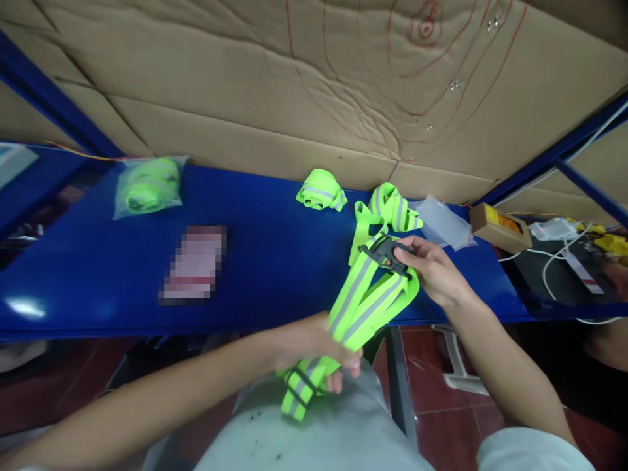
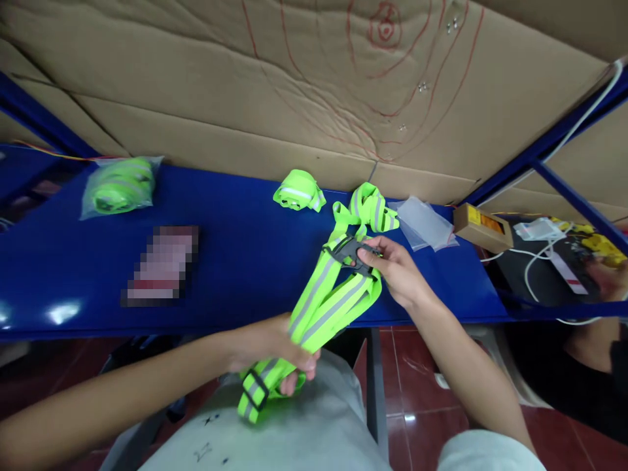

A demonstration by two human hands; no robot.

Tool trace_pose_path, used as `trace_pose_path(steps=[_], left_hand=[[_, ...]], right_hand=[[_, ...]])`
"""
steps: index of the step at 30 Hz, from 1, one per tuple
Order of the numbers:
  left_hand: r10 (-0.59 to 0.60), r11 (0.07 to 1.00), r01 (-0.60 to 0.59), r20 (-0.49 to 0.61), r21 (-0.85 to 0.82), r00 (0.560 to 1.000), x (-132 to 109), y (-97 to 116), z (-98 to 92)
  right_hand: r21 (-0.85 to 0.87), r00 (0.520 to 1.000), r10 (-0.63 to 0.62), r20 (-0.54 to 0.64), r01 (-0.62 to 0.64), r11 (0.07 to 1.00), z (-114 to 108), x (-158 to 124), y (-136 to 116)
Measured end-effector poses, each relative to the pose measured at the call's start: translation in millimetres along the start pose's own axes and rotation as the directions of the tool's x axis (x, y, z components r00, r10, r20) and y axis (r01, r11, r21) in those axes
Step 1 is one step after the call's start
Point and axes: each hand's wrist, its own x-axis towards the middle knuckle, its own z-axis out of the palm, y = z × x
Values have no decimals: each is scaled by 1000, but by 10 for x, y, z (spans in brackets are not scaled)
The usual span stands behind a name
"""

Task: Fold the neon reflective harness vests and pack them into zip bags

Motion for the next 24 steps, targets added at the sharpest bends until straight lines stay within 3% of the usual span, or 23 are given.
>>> trace_pose_path(steps=[2,4,7,10,13,15,20,24], left_hand=[[-5,999,8,-57,44,998,-179,-201,-71],[-9,1000,9,-136,5,991,-304,-426,-115],[-2,988,-42,-276,-151,961,-407,-715,-135],[47,963,-141,-372,-230,927,-484,-814,-132],[36,936,-189,-452,-299,891,-537,-700,-111],[24,906,-232,-503,-355,864,-521,-562,-97],[82,816,-376,-557,-439,826,-308,-245,-166],[99,748,-449,-587,-489,804,-146,-134,-253]], right_hand=[[42,993,63,101,-68,997,161,22,90],[29,980,52,191,-58,998,363,89,201],[-43,956,-58,288,73,996,687,274,362],[-178,910,-192,366,271,946,940,519,448],[-419,834,-364,415,530,737,1098,741,468],[-527,774,-444,452,633,567,1171,842,479],[-580,639,-544,543,754,307,1244,943,572],[-540,511,-494,704,836,94,1150,934,697]])
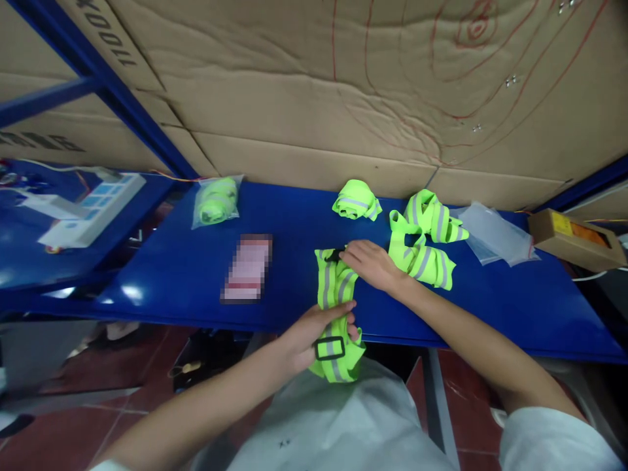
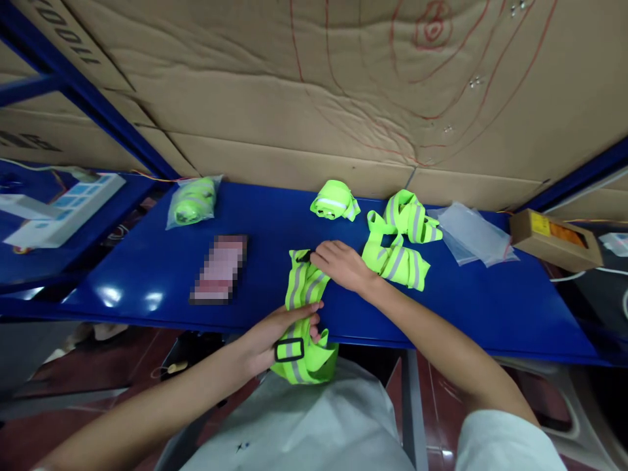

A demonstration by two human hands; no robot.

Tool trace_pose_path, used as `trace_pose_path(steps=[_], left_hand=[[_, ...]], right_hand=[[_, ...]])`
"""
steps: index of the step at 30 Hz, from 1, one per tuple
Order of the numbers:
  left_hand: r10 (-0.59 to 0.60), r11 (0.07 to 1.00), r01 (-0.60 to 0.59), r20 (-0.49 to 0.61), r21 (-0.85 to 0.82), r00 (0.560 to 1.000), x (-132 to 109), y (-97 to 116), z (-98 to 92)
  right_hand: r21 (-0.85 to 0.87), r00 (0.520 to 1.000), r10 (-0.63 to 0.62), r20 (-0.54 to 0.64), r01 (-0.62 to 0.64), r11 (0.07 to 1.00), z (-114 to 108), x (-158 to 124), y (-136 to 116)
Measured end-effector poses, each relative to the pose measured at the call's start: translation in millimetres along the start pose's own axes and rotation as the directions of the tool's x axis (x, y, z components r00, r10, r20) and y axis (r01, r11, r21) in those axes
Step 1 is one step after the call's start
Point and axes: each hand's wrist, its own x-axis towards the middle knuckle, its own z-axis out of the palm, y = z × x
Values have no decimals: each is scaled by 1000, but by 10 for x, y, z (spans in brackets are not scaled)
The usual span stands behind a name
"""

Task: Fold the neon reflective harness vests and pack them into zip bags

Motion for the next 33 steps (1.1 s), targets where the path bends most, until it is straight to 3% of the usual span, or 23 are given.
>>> trace_pose_path(steps=[5,8,13,19,27,33], left_hand=[[-81,996,80,42,42,996,-3,-64,-25],[-115,991,110,79,71,990,-47,-109,-48],[-103,993,97,91,67,990,-52,-131,-12],[-111,989,101,96,107,989,-59,-147,16],[-124,982,114,60,150,990,-87,-143,17],[-121,977,94,130,193,984,-26,-25,46]], right_hand=[[-58,988,-113,110,120,991,-67,-221,-1],[31,968,-131,212,128,991,-202,-251,-22],[264,897,-78,436,-44,964,-370,-23,12],[265,839,-9,544,-161,951,-383,292,135],[316,708,32,706,-355,880,-414,290,77],[355,775,111,623,-406,842,-550,435,126]])
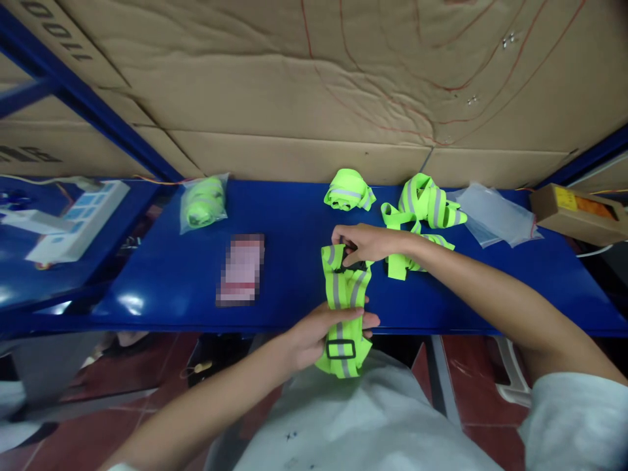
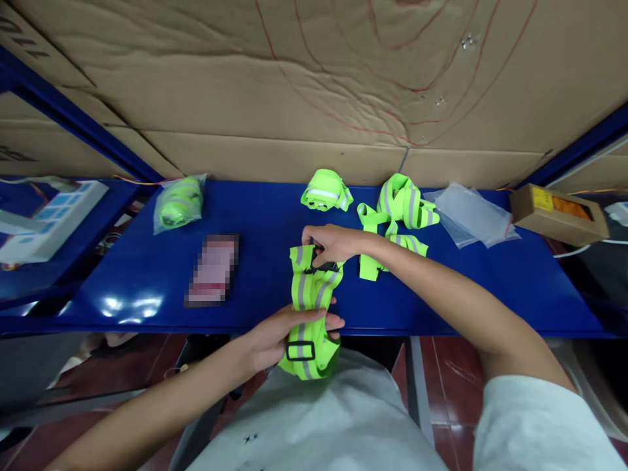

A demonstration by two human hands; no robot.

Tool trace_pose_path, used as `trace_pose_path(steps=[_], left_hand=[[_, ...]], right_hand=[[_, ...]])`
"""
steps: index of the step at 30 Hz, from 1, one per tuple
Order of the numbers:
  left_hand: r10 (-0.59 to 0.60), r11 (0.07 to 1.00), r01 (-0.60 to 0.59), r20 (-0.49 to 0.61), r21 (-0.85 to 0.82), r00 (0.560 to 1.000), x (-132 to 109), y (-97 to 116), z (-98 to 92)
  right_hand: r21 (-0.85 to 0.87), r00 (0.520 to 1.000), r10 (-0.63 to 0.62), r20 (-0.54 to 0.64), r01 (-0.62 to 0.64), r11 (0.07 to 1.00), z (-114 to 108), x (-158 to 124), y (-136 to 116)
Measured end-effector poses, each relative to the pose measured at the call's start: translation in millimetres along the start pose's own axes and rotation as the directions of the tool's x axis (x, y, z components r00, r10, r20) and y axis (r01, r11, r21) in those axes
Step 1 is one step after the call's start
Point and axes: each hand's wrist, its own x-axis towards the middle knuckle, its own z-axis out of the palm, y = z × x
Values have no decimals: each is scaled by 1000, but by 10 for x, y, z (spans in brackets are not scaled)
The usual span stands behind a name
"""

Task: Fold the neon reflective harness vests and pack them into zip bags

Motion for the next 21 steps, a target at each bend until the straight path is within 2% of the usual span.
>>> trace_pose_path(steps=[3,8,11,14,18,21], left_hand=[[9,1000,-8,21,-27,1000,29,57,40],[52,995,-57,-62,-87,997,68,71,92],[46,996,-41,-62,79,997,44,52,18],[98,958,-86,-28,273,995,-50,36,-72],[149,955,-129,-56,267,987,-173,30,-102],[174,964,-154,-78,216,982,-186,32,-85]], right_hand=[[-46,1000,3,-5,-3,999,-69,45,-46],[-118,999,6,-48,-11,993,-128,118,-88],[67,995,100,-8,-99,993,-169,127,-22],[355,981,177,86,-196,914,-178,73,65],[533,974,193,119,-227,815,-87,-78,60],[510,986,82,148,-147,848,3,-181,-15]])
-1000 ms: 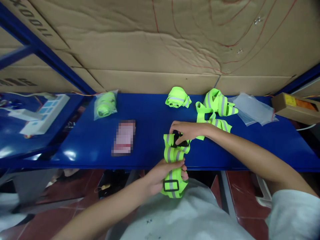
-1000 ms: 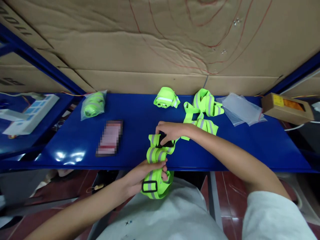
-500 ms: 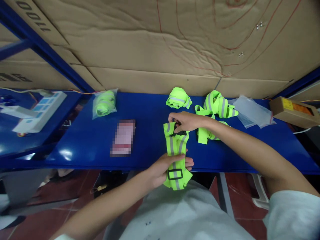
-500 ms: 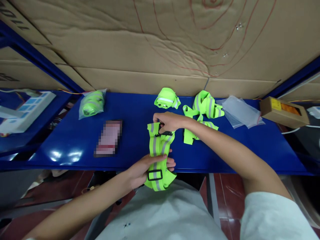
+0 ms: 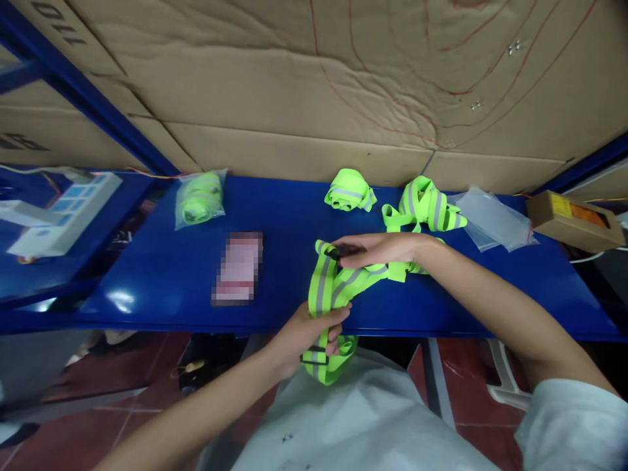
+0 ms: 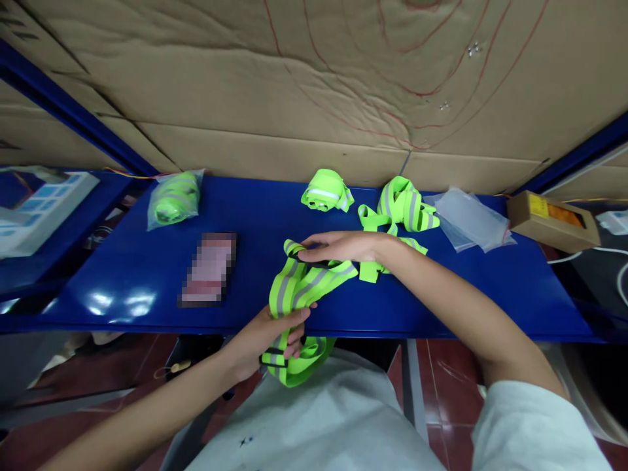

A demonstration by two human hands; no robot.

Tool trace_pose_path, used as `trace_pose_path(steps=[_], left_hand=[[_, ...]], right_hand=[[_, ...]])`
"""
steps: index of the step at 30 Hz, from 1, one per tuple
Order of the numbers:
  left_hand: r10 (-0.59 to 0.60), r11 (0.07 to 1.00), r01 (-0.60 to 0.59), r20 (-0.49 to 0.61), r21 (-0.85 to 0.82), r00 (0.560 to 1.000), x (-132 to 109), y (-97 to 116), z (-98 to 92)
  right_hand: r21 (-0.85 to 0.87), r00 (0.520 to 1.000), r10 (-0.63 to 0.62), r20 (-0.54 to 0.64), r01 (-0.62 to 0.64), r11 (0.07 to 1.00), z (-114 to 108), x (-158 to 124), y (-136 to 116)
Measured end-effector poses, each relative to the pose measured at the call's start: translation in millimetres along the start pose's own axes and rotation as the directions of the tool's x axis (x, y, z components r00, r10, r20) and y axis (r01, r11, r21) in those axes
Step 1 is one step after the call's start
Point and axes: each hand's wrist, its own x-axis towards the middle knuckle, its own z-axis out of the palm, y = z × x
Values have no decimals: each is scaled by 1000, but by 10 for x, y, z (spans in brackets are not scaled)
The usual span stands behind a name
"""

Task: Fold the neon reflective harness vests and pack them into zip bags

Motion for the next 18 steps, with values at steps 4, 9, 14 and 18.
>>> trace_pose_path(steps=[4,9,14,18], left_hand=[[-12,1000,12,-24,27,1000,12,16,1],[-63,989,60,19,135,998,-48,27,-91],[-63,982,58,20,180,998,-108,18,-152],[-48,955,33,44,294,998,-102,74,-182]], right_hand=[[-262,995,-74,-67,54,964,65,-66,-15],[57,991,-9,-131,17,998,-65,-159,7],[389,992,46,-120,4,921,-228,-278,30],[406,999,-31,-13,34,913,-303,-342,-2]])
